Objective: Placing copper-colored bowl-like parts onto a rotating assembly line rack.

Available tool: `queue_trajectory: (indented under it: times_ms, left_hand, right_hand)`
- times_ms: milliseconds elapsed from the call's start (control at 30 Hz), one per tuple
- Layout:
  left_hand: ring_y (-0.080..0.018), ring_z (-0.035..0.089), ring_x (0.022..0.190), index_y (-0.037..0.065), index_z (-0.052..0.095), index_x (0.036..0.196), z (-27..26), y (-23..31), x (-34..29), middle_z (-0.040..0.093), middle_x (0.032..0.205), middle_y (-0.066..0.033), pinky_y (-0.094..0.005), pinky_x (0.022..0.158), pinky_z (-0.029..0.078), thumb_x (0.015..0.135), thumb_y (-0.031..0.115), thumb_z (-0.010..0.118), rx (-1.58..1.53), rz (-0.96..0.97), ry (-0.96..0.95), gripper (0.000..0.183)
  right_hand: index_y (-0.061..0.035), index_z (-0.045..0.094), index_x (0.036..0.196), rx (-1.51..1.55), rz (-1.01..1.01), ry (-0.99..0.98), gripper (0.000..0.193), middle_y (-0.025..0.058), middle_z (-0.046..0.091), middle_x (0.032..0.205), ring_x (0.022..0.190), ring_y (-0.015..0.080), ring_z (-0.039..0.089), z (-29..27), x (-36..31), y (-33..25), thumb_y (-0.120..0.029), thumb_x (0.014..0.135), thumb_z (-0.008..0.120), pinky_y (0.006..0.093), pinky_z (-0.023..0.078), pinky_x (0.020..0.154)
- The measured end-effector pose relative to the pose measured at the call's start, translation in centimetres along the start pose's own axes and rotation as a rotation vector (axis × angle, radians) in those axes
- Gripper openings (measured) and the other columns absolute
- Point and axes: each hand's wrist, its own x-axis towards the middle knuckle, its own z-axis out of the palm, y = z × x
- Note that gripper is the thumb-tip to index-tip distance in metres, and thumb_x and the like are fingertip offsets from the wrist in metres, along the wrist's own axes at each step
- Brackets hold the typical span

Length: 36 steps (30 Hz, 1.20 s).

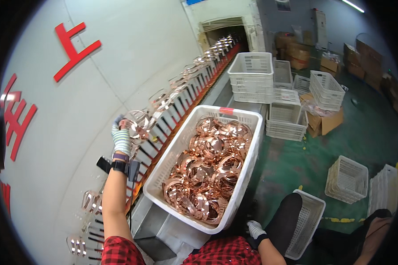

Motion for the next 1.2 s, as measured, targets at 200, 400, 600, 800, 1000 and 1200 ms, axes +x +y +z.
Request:
queue_trajectory:
  times_ms: [200, 400, 600, 800, 1000, 1200]
  left_hand:
    - [-0.0311, 0.06, 0.064, 0.003, 0.052, 0.099, -1.3, -9.7, 4.9, 0.057, 0.086, -0.0145, -0.0455, 0.046, 0.049, 0.083, 0.024, 0.041, -0.345, -0.847, 0.18, 0.029]
    - [-0.0256, 0.052, 0.051, 0.002, 0.053, 0.09, -3.3, -11.8, 4.3, 0.057, 0.072, -0.0129, -0.0408, 0.046, 0.045, 0.074, 0.035, 0.046, -0.401, -1.211, -0.18, 0.037]
    - [-0.0231, 0.054, 0.093, 0.0, 0.043, 0.117, -2.0, -2.4, 2.1, 0.055, 0.105, -0.0149, -0.0285, 0.082, 0.043, 0.067, -0.004, 0.05, 0.277, 0.211, -0.016, 0.05]
    - [-0.0149, 0.054, 0.085, 0.001, 0.051, 0.11, 4.9, 0.9, 2.9, 0.059, 0.096, -0.0114, -0.0248, 0.076, 0.044, 0.075, 0.002, 0.053, -0.028, 0.016, -0.19, 0.034]
    - [-0.0242, 0.059, 0.071, -0.002, 0.047, 0.109, 9.8, -6.4, 6.5, 0.058, 0.086, -0.0177, -0.0339, 0.06, 0.05, 0.082, 0.007, 0.044, -0.438, -0.533, 0.005, 0.029]
    - [-0.038, 0.052, 0.097, 0.005, 0.041, 0.12, 11.2, -11.2, 10.1, 0.05, 0.112, -0.0187, -0.0539, 0.074, 0.047, 0.086, 0.024, 0.032, -0.837, -1.001, -0.198, 0.039]
  right_hand:
    - [-0.0039, 0.05, 0.109, -0.04, 0.026, 0.028, 0.03, 0.0101, 0.055, 0.094, 0.077, 0.0225, 0.055, 0.0, 0.4, 0.3, -0.017, 0.083, 0.047, 0.0341, 0.049, 0.061]
    - [-0.0036, 0.051, 0.109, -0.113, 0.049, 0.028, 0.033, 0.0087, 0.056, 0.091, 0.072, 0.021, 0.055, 0.0, 0.5, 0.8, -0.021, 0.081, 0.047, 0.032, 0.048, 0.059]
    - [-0.0035, 0.054, 0.102, -0.378, 0.019, -0.05, 0.029, 0.0086, 0.055, 0.085, 0.069, 0.0198, 0.053, 0.5, -0.3, -1.5, -0.022, 0.081, 0.046, 0.0316, 0.046, 0.057]
    - [-0.0034, 0.054, 0.102, -0.271, -0.068, -0.023, 0.029, 0.0083, 0.055, 0.086, 0.069, 0.0193, 0.054, 0.2, 0.5, -0.2, -0.022, 0.081, 0.047, 0.0314, 0.047, 0.058]
    - [-0.0033, 0.052, 0.105, 0.006, 0.057, 0.013, 0.025, 0.0081, 0.056, 0.087, 0.069, 0.0184, 0.055, -0.3, -0.4, 0.5, -0.016, 0.084, 0.047, 0.0297, 0.047, 0.057]
    - [-0.0029, 0.052, 0.104, 0.019, 0.108, 0.064, 0.025, 0.0069, 0.057, 0.08, 0.063, 0.0167, 0.055, -0.4, -0.8, 0.2, -0.016, 0.083, 0.047, 0.0285, 0.046, 0.053]
